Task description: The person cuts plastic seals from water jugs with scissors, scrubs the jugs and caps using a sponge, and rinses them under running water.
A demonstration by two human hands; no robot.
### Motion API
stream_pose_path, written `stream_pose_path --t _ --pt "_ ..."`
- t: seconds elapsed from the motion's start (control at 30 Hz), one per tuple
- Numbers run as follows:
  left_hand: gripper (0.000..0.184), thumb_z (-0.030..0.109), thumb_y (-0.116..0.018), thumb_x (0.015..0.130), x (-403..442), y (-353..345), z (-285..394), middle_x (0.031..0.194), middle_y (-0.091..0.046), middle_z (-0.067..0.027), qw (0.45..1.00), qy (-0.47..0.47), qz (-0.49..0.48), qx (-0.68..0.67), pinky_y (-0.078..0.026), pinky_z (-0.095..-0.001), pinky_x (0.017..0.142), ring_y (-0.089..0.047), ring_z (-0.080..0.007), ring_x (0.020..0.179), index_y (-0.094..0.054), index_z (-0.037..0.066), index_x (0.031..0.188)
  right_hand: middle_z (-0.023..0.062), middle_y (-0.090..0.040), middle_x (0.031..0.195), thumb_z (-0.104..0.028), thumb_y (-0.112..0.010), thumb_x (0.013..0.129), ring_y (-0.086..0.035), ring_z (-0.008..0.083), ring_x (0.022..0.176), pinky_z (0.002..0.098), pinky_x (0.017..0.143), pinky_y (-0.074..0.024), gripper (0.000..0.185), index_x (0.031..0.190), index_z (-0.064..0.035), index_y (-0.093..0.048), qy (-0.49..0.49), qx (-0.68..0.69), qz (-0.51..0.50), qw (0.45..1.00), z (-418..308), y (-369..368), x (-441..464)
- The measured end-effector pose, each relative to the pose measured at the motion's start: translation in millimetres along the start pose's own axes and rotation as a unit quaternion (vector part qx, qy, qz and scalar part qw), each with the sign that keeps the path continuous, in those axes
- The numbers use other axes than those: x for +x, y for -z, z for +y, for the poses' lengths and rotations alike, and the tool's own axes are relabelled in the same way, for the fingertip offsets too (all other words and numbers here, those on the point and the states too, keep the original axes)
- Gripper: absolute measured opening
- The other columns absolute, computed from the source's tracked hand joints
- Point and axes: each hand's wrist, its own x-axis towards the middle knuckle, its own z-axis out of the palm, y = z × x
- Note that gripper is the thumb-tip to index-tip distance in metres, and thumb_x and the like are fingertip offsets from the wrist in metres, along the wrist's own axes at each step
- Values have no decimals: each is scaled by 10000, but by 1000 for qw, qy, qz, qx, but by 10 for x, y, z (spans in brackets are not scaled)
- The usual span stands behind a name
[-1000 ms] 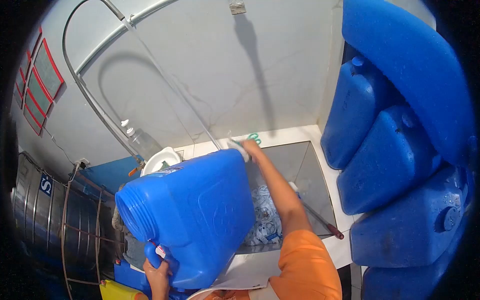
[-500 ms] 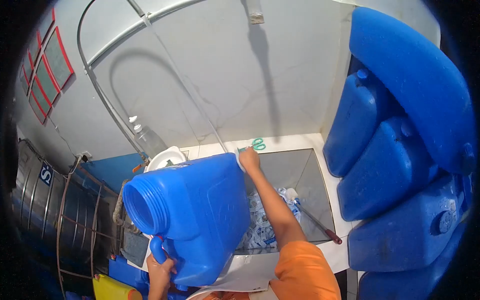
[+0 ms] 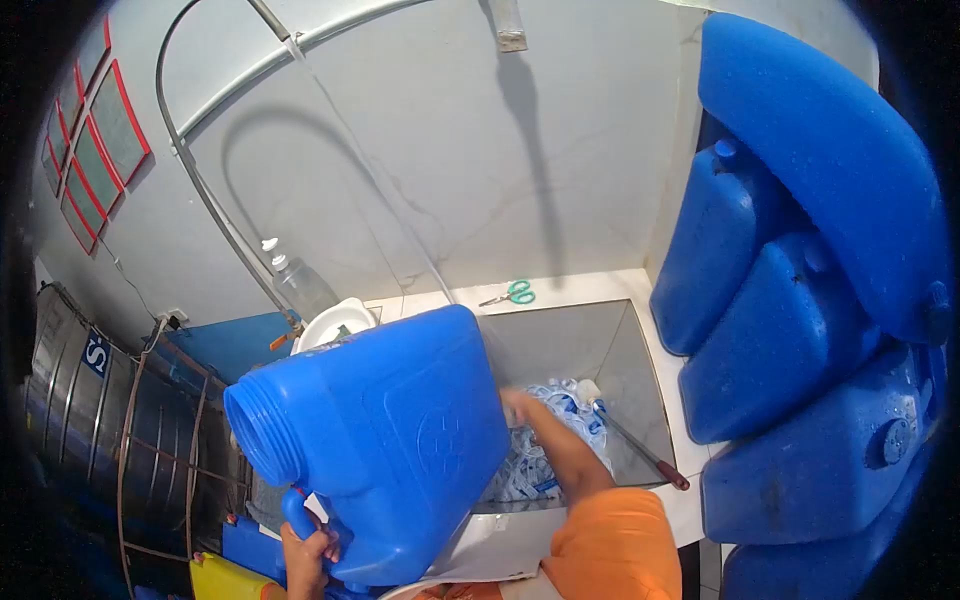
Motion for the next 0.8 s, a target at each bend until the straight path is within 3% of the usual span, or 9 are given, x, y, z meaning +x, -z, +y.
stream_pose_path --t 0.03,0.13,0.17,0.23,0.33,0.37,0.53,0.63,0.8 --pt "137 -40 -550 608 45 25 17 500 -446 -65 1000 -4 3 -1 -375 -281 353 -421 -138 369 -435 24 645 142 -484 1267 -445 -510 836 -416 292 1187 473 899 -401 573 1285 -93 -463 -59 50 63 995 173 -250 -118" --pt "160 -27 -553 598 56 93 -12 495 -435 -62 998 -19 -14 53 -354 -278 328 -402 -138 352 -416 30 659 118 -565 1162 -369 -556 833 -487 218 1116 458 834 -445 462 1183 -68 -553 30 92 -57 994 222 -77 -519" --pt "160 -27 -553 598 59 128 -4 495 -435 -62 998 -14 -17 57 -354 -278 328 -402 -138 352 -416 30 659 107 -630 989 -270 -534 854 -595 209 924 448 725 -503 309 1072 -59 -595 40 94 -81 991 125 234 56" --pt "168 -20 -555 594 77 194 25 492 -433 -62 999 -12 -17 47 -350 -274 325 -397 -137 346 -413 31 669 135 -637 843 -245 -489 875 -620 201 692 389 599 -539 276 923 -2 -610 37 286 -11 958 -1318 419 -803" --pt "168 -24 -544 591 56 212 31 477 -421 -59 999 -3 -16 38 -348 -270 325 -389 -136 337 -412 33 678 116 -642 814 -256 -485 888 -621 183 668 363 583 -541 298 904 11 -617 98 360 -33 927 -1470 499 -451" --pt "167 -27 -539 591 59 200 29 472 -416 -58 999 1 -23 30 -347 -270 324 -389 -136 336 -410 34 678 95 -646 805 -259 -491 894 -625 176 656 335 578 -544 295 898 4 -625 122 364 -181 905 -887 358 82" --pt "163 -34 -528 593 105 238 7 467 -407 -57 999 -21 -14 44 -343 -274 322 -378 -134 333 -404 33 675 93 -647 810 -250 -506 888 -627 174 663 323 579 -543 281 893 3 -630 30 293 -166 941 308 -313 -240" --pt "160 -35 -521 589 78 213 -16 468 -407 -58 998 -4 -28 47 -341 -277 320 -372 -135 329 -402 31 673 92 -647 813 -244 -516 885 -628 172 666 315 579 -542 272 889 2 -632 80 362 -214 904 -78 166 64" --pt "155 -27 -513 574 55 159 -82 471 -414 -59 999 -14 -18 25 -337 -276 315 -369 -136 324 -398 30 661 94 -653 825 -201 -495 876 -630 216 685 350 623 -521 227 900 -31 -644 105 332 -98 932 -1401 520 -383"
